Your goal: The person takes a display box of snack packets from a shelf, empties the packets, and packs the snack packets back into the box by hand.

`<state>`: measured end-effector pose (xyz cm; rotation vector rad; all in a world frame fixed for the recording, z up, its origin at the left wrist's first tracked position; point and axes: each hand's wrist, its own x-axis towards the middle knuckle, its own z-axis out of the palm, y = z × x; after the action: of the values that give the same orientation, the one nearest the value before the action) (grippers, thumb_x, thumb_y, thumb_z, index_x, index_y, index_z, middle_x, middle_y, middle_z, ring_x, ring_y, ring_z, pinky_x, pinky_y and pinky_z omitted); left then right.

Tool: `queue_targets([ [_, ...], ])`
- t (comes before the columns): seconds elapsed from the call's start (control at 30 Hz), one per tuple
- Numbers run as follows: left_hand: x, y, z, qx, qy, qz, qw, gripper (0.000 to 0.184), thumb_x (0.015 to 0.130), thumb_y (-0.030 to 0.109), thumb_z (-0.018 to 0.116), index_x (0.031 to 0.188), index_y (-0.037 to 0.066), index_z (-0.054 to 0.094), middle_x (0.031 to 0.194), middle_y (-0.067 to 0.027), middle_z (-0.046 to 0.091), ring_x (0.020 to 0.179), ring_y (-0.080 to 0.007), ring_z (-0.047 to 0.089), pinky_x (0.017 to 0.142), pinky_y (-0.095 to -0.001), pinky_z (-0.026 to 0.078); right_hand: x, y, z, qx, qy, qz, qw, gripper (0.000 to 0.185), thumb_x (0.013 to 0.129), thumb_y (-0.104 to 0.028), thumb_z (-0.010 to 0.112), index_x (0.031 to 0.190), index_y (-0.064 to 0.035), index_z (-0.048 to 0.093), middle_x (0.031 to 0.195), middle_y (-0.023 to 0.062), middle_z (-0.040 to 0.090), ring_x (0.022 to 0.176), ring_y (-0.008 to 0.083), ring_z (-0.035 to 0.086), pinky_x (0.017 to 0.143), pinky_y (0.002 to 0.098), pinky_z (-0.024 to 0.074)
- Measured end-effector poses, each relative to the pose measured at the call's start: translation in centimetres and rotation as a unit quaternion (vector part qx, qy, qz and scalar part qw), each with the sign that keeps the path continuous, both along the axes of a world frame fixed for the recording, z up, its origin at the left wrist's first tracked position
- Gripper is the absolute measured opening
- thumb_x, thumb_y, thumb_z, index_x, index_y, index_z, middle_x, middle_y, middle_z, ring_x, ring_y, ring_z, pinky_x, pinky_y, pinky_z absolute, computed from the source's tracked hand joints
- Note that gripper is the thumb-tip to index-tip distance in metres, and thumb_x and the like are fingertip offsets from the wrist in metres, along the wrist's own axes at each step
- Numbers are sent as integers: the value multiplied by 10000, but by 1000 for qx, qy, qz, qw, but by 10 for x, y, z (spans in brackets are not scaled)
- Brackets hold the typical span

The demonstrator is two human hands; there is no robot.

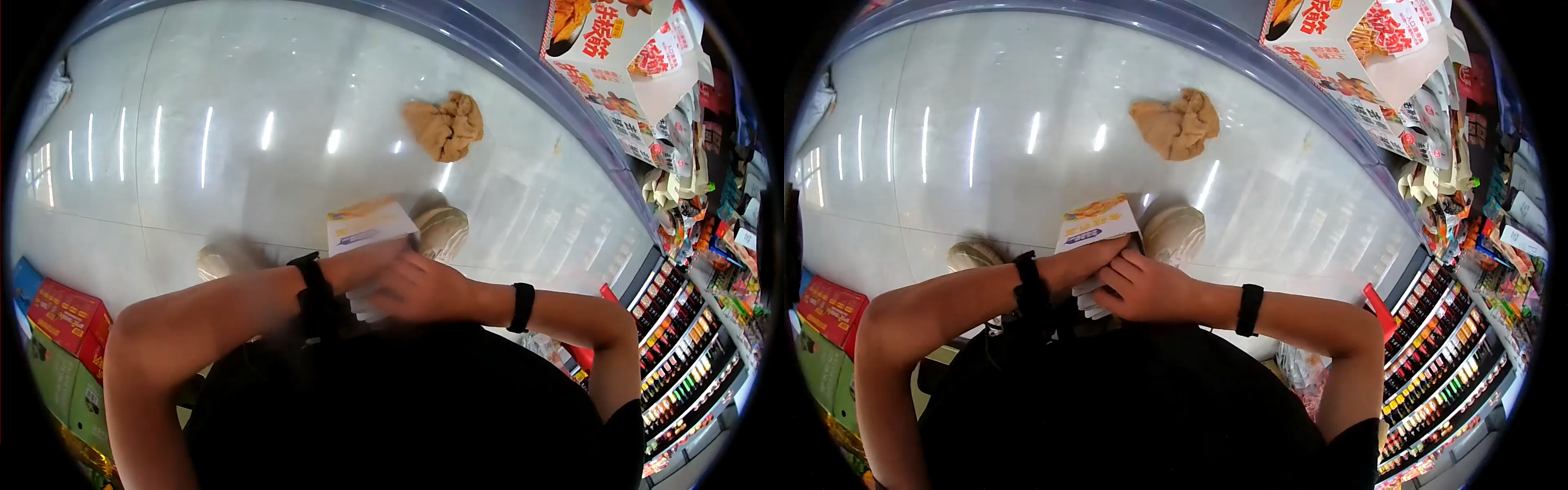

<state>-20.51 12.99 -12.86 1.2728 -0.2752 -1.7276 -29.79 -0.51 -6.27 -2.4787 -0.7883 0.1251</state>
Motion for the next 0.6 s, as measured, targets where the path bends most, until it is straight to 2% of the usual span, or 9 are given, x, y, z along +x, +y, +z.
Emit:
queue_targets([
  [0.1, 0, 4, 8, 51, 13, -23, 998, 187, 998, 165, 388, 962, 79, 550, 918, -93, 598, 795, -203, 570, 714, -348, 486, 0, -4, 1, -8, -11, 12, 1000, 149, 765, -134, 633, 901, -74, 641, 931, 93, 631, 924, 255, 610, 857, 360, 494],
  [0.17, -2, 15, 15, -166, -212, -34, 963, 218, 995, 182, 413, 1075, 41, 560, 959, -134, 616, 869, -302, 605, 807, -383, 492, -5, -5, -2, -9, -22, 12, 1000, 159, 762, -137, 632, 905, -69, 647, 952, 103, 644, 939, 262, 615, 863, 363, 495],
  [0.2, -7, 24, 22, -164, -209, -40, 963, 218, 995, 182, 413, 1075, 41, 560, 959, -134, 616, 869, -302, 605, 807, -383, 492, -11, -5, -5, -25, -25, 25, 999, 170, 761, -143, 631, 910, -66, 652, 974, 112, 653, 951, 264, 618, 871, 368, 494],
  [0.27, -12, 40, 46, -196, -480, -98, 850, 334, 967, 217, 545, 1226, 6, 541, 1217, -173, 617, 1114, -358, 599, 974, -414, 471, -12, -4, -9, -38, -30, 33, 998, 181, 760, -150, 630, 916, -63, 657, 996, 120, 662, 962, 266, 621, 879, 373, 494],
  [0.33, 38, 37, 118, -110, -212, -66, 969, 500, 898, 152, 603, 1359, 4, 475, 1408, -230, 494, 1275, -412, 502, 1075, -434, 412, -9, -2, -11, -28, -36, 5, 999, 203, 762, -159, 623, 933, -58, 664, 1036, 123, 664, 972, 258, 618, 891, 380, 492],
  [0.47, 90, 53, 111, -121, -202, -168, 957, 677, 844, 143, 677, 1447, 11, 399, 1474, -250, 407, 1332, -432, 436, 1107, -454, 378, 6, -5, -2, -39, -6, 6, 999, 231, 775, -168, 618, 973, -61, 670, 1090, 128, 657, 987, 254, 613, 902, 377, 487],
  [0.53, 87, 56, 99, -80, -431, -70, 896, 732, 817, 159, 719, 1457, 16, 394, 1447, -246, 436, 1324, -429, 449, 1110, -442, 378, 17, -6, -4, -16, -31, -7, 999, 255, 787, -186, 619, 1007, -67, 665, 1135, 132, 643, 1005, 256, 608, 918, 372, 478],
  [0.57, 83, 59, 90, -81, -432, -83, 894, 773, 815, 193, 730, 1478, 25, 368, 1455, -227, 439, 1317, -427, 455, 1102, -442, 388, 22, -6, -4, -27, -60, -27, 997, 288, 803, -204, 624, 1060, -78, 656, 1168, 133, 634, 1044, 260, 603, 951, 372, 462],
  [0.6, 81, 62, 85, -53, -362, -135, 921, 822, 819, 192, 720, 1518, 51, 310, 1486, -218, 420, 1361, -419, 426, 1124, -459, 366, 24, -6, -5, -57, -69, -24, 996, 308, 835, -193, 616, 1130, -108, 648, 1213, 138, 622, 1122, 261, 592, 990, 376, 447],
])
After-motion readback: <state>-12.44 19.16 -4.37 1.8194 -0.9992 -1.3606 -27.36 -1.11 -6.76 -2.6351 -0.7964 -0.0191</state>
